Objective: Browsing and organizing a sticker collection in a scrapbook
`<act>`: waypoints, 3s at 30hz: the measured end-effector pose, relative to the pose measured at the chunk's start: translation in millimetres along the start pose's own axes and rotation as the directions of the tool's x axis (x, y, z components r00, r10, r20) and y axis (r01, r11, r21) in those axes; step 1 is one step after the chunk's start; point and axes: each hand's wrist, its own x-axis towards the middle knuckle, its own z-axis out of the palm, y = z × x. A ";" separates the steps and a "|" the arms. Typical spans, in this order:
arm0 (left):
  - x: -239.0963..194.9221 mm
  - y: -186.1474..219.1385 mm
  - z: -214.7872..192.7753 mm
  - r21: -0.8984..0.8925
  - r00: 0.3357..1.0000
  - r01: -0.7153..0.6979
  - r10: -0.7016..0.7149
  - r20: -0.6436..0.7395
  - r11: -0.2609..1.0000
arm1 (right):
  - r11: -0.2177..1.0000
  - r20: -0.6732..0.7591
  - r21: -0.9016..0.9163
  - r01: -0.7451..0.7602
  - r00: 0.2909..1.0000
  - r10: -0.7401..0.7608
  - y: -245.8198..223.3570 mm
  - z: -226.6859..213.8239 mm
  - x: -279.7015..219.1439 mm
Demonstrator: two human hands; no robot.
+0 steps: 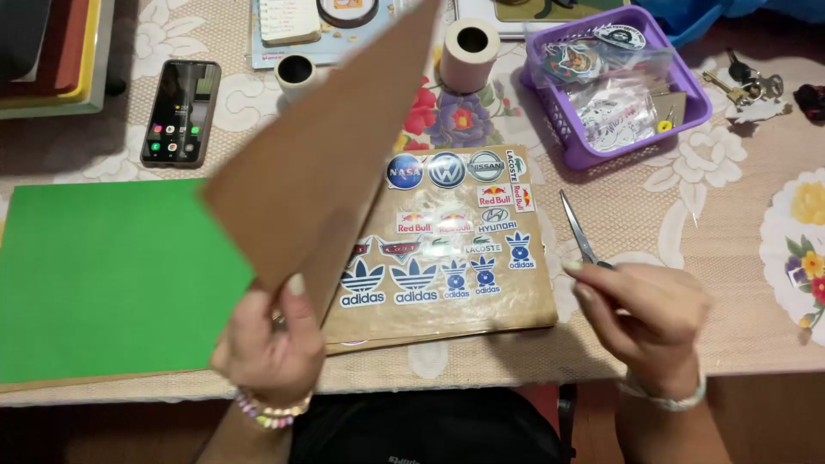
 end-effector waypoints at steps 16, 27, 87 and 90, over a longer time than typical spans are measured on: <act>27.5 -24.6 -22.1 0.094 0.906 0.085 -0.037 -0.423 0.992 | 0.994 0.523 0.106 -0.040 0.852 -0.021 37.0 138.3 82.5; 33.5 -30.7 -27.9 0.088 0.867 0.084 -0.029 -0.498 0.993 | 0.969 0.776 -0.249 0.007 0.600 0.195 45.1 181.0 108.9; -79.1 39.5 20.6 -0.431 0.554 -0.326 0.539 0.634 0.841 | 0.932 0.870 -0.040 -0.360 0.447 0.210 32.6 96.5 46.9; -80.2 40.6 19.5 -0.420 0.533 -0.342 0.542 0.650 0.841 | 0.943 0.865 -0.044 -0.329 0.459 0.200 29.7 94.2 52.5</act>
